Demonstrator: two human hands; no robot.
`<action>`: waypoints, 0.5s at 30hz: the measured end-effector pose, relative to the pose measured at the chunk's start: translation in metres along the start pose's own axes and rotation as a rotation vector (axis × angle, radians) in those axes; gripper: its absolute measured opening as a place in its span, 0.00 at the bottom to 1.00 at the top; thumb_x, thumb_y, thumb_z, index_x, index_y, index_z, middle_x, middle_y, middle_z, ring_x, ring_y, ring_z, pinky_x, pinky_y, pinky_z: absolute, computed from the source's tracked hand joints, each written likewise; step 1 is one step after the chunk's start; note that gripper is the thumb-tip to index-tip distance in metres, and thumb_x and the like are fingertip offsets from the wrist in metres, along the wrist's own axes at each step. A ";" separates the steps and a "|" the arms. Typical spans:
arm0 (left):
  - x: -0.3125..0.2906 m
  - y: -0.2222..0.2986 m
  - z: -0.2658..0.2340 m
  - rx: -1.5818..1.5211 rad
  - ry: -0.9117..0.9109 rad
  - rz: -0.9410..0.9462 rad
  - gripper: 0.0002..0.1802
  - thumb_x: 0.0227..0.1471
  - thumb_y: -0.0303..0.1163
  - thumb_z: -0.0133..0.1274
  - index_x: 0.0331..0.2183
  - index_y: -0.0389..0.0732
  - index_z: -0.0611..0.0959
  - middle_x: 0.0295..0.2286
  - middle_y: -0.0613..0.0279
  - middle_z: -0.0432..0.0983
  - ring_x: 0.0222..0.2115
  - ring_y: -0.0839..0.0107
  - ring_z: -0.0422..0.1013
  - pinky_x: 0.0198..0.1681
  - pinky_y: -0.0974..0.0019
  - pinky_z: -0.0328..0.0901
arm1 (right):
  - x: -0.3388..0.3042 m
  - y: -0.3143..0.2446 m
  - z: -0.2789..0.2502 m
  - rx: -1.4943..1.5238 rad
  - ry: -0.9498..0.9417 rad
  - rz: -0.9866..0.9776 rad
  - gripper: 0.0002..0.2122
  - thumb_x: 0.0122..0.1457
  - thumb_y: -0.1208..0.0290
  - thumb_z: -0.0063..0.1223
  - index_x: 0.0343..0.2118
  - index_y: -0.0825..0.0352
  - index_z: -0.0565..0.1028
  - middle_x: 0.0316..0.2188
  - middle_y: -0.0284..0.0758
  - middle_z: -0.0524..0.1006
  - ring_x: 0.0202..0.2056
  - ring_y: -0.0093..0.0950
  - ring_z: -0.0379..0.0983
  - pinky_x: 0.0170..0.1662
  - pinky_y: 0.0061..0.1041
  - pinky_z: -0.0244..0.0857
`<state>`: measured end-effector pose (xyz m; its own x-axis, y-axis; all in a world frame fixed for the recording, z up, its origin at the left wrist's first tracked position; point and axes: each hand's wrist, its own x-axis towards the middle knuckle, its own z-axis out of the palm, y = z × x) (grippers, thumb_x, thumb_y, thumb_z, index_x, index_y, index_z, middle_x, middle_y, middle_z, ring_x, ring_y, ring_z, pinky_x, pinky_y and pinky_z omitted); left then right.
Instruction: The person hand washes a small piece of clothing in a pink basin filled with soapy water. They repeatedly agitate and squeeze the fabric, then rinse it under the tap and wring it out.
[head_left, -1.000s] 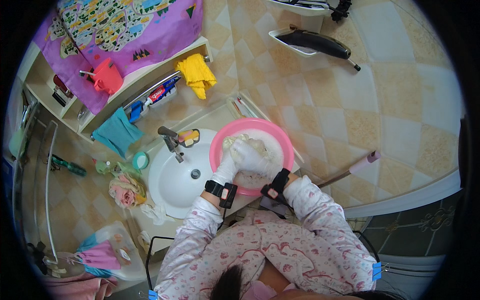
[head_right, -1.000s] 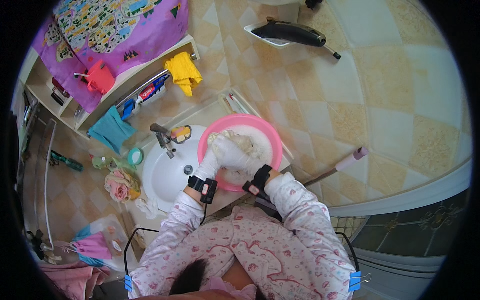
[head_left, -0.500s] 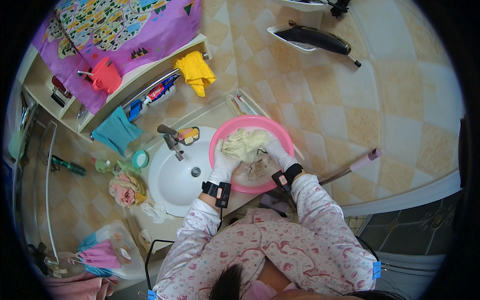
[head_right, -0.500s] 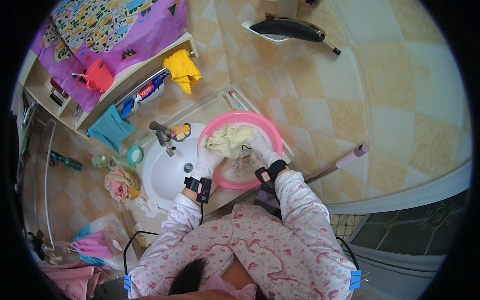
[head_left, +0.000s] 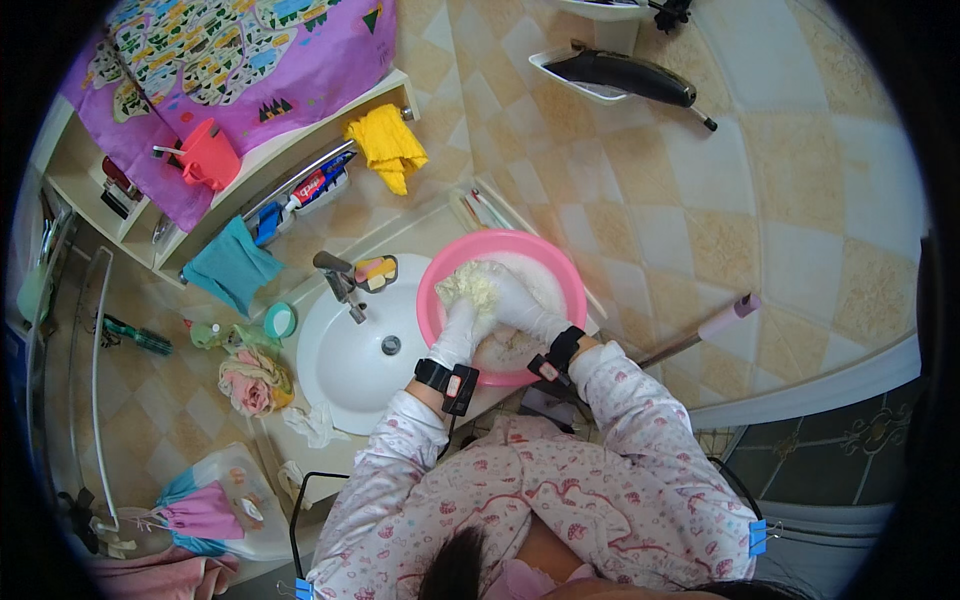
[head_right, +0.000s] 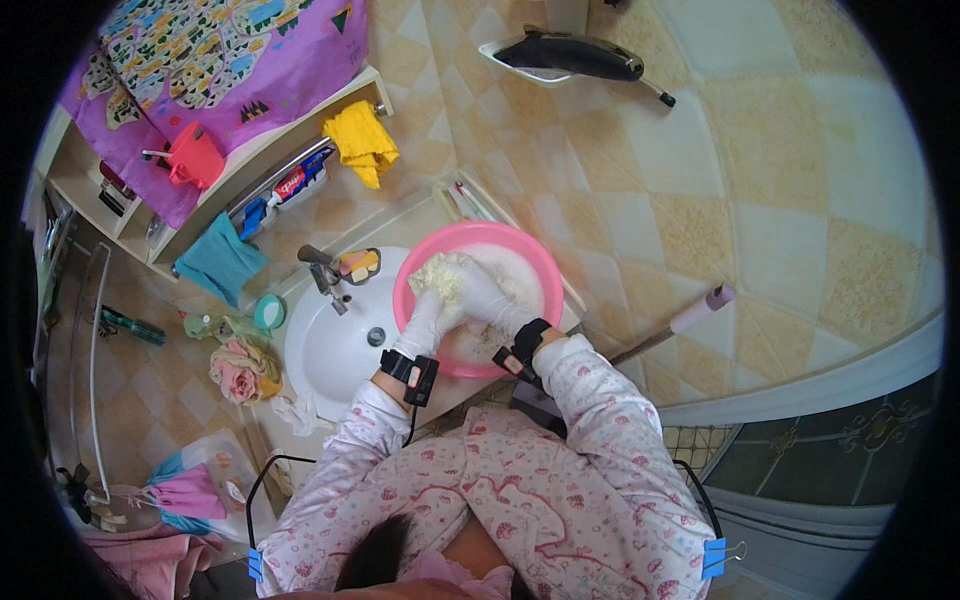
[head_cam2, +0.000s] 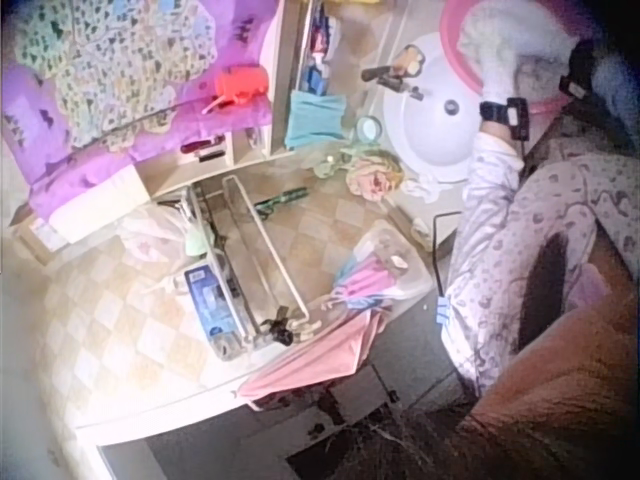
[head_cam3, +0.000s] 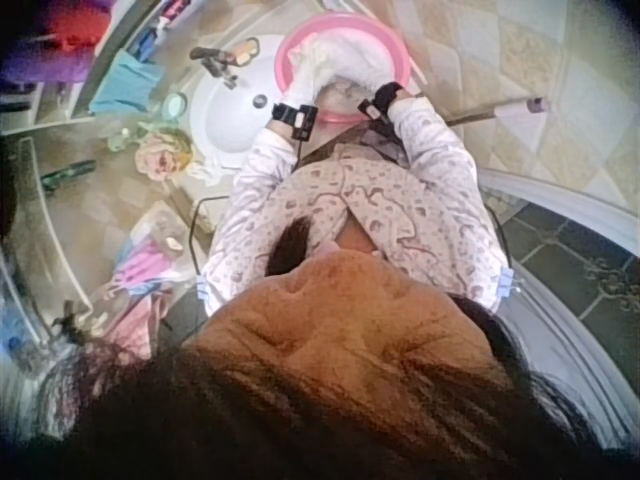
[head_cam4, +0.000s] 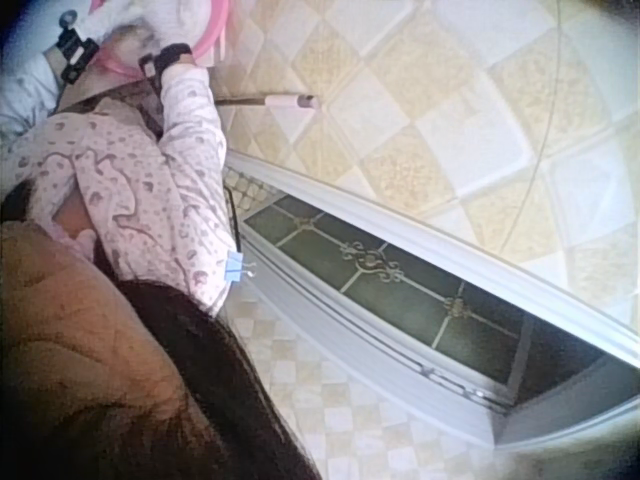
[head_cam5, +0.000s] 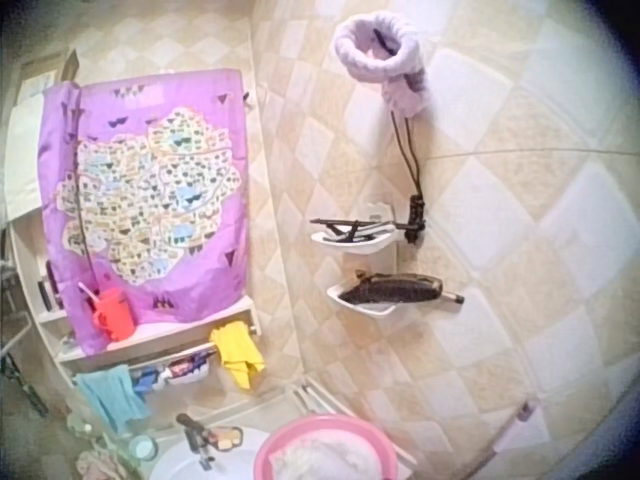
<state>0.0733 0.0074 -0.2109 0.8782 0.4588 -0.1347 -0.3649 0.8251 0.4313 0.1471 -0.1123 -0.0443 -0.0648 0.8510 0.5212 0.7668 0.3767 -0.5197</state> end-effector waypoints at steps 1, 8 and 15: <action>-0.002 0.001 0.002 -0.071 -0.149 -0.066 0.16 0.59 0.34 0.39 0.45 0.38 0.72 0.41 0.55 0.72 0.39 0.65 0.70 0.45 0.57 0.67 | 0.002 0.001 0.001 0.039 -0.004 0.022 0.15 0.42 0.66 0.58 0.35 0.64 0.75 0.36 0.43 0.75 0.41 0.39 0.68 0.49 0.31 0.60; -0.025 0.015 0.057 -0.100 0.112 -0.113 0.21 0.58 0.42 0.41 0.48 0.39 0.71 0.44 0.55 0.71 0.41 0.61 0.70 0.46 0.53 0.65 | -0.004 0.049 -0.004 -0.062 0.025 0.480 0.17 0.44 0.66 0.58 0.38 0.66 0.73 0.37 0.48 0.74 0.42 0.44 0.69 0.45 0.37 0.63; -0.051 0.024 0.106 -0.096 0.146 -0.210 0.23 0.56 0.48 0.42 0.49 0.46 0.71 0.46 0.58 0.70 0.48 0.60 0.65 0.52 0.52 0.59 | -0.018 0.075 0.028 0.961 0.165 0.602 0.14 0.48 0.68 0.56 0.38 0.68 0.71 0.32 0.49 0.74 0.38 0.45 0.70 0.41 0.37 0.64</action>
<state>0.0525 -0.0314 -0.0991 0.8865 0.3109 -0.3428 -0.2130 0.9317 0.2942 0.1886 -0.0893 -0.1116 0.2866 0.9563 0.0584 -0.1646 0.1092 -0.9803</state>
